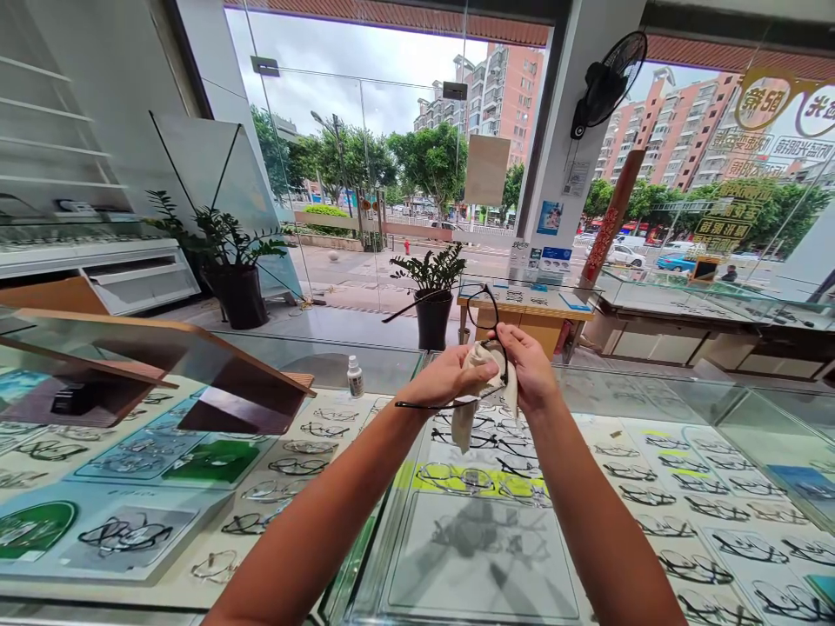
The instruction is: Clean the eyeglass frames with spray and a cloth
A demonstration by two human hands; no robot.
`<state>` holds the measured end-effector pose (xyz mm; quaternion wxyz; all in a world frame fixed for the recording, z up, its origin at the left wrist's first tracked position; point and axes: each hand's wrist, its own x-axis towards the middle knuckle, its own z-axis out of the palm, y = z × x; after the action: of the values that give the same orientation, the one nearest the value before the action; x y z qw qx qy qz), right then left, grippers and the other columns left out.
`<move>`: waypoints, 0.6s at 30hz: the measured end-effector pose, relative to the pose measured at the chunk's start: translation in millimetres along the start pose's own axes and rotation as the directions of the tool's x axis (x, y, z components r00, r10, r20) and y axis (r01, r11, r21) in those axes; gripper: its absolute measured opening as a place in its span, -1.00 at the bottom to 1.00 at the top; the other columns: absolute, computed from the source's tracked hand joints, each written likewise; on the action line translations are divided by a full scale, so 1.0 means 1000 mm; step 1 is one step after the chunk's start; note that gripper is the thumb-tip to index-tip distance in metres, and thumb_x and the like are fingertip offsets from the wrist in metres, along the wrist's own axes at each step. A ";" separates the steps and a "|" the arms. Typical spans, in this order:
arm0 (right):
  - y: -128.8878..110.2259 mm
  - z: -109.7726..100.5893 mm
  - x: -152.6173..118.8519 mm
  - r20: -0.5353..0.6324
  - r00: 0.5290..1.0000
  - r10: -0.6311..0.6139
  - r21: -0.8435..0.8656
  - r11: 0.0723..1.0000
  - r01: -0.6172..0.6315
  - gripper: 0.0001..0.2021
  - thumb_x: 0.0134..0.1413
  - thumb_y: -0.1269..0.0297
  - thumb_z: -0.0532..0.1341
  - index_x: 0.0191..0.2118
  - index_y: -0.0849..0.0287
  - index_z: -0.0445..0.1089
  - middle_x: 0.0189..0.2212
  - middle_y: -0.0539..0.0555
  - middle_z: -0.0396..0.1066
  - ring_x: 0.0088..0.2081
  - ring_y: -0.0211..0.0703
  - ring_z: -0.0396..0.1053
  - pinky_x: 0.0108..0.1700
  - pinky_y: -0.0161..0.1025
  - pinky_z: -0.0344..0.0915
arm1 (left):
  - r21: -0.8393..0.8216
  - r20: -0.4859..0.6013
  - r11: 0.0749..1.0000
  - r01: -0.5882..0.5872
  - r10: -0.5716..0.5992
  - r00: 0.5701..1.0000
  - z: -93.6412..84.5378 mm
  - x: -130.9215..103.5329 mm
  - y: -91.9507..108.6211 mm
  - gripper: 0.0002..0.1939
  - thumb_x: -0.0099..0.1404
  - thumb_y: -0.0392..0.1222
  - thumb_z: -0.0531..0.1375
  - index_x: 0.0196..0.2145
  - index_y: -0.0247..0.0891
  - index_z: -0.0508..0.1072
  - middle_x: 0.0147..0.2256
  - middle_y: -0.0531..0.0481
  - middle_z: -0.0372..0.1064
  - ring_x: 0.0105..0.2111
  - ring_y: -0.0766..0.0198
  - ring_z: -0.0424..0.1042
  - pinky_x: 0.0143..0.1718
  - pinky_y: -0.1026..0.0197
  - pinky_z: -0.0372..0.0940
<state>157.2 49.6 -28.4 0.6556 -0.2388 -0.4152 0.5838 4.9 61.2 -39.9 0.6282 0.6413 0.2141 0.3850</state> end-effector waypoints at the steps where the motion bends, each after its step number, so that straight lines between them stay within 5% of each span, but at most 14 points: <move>1: 0.001 0.002 -0.001 0.006 1.000 0.003 0.002 1.000 -0.003 -0.56 -0.35 0.01 0.67 -0.40 0.16 0.60 -0.51 -0.05 0.52 -0.51 -0.34 0.35 -0.47 -0.38 0.31 | 0.024 -0.011 1.000 -0.005 0.006 1.000 0.000 0.000 -0.001 -0.46 0.02 0.15 0.55 -0.35 -0.30 0.44 -0.47 0.09 0.26 -0.52 0.42 0.12 -0.47 0.28 -0.03; 8: 0.008 0.004 -0.002 0.084 0.996 0.015 -0.004 1.000 -0.015 -0.62 -0.20 0.00 0.63 -0.37 0.14 0.61 -0.47 -0.04 0.55 -0.48 -0.30 0.39 -0.43 -0.36 0.35 | 0.103 -0.196 0.988 -0.116 0.135 0.971 0.010 0.003 0.003 -0.36 -0.05 0.28 0.54 -0.50 -0.29 0.35 -0.52 0.13 0.19 -0.50 0.41 0.13 -0.45 0.29 0.02; 12: 0.007 0.003 -0.001 0.088 0.996 0.006 0.036 0.999 -0.010 -0.60 -0.20 -0.03 0.62 -0.36 0.13 0.59 -0.51 -0.04 0.54 -0.50 -0.25 0.42 -0.43 -0.29 0.43 | -0.051 -0.227 0.988 -0.144 0.129 0.965 0.010 0.005 0.002 -0.36 -0.04 0.30 0.54 -0.30 -0.32 0.52 -0.46 0.09 0.33 -0.47 0.40 0.27 -0.40 0.30 0.16; 18: 0.010 0.008 -0.002 0.054 0.997 -0.058 0.067 0.996 0.054 -0.59 -0.18 -0.05 0.61 -0.36 0.11 0.54 -0.53 -0.03 0.53 -0.34 -0.06 0.58 -0.27 -0.17 0.56 | -0.100 -0.292 0.978 -0.182 0.146 0.945 0.010 0.006 -0.005 -0.35 -0.11 0.03 0.63 -0.13 -0.33 0.61 -0.35 0.03 0.48 -0.40 0.38 0.37 -0.31 0.29 0.24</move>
<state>145.4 48.4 -32.8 0.6672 -0.1891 -0.4206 0.5850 17.3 60.3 -42.1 0.5960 0.5542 0.2232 0.5365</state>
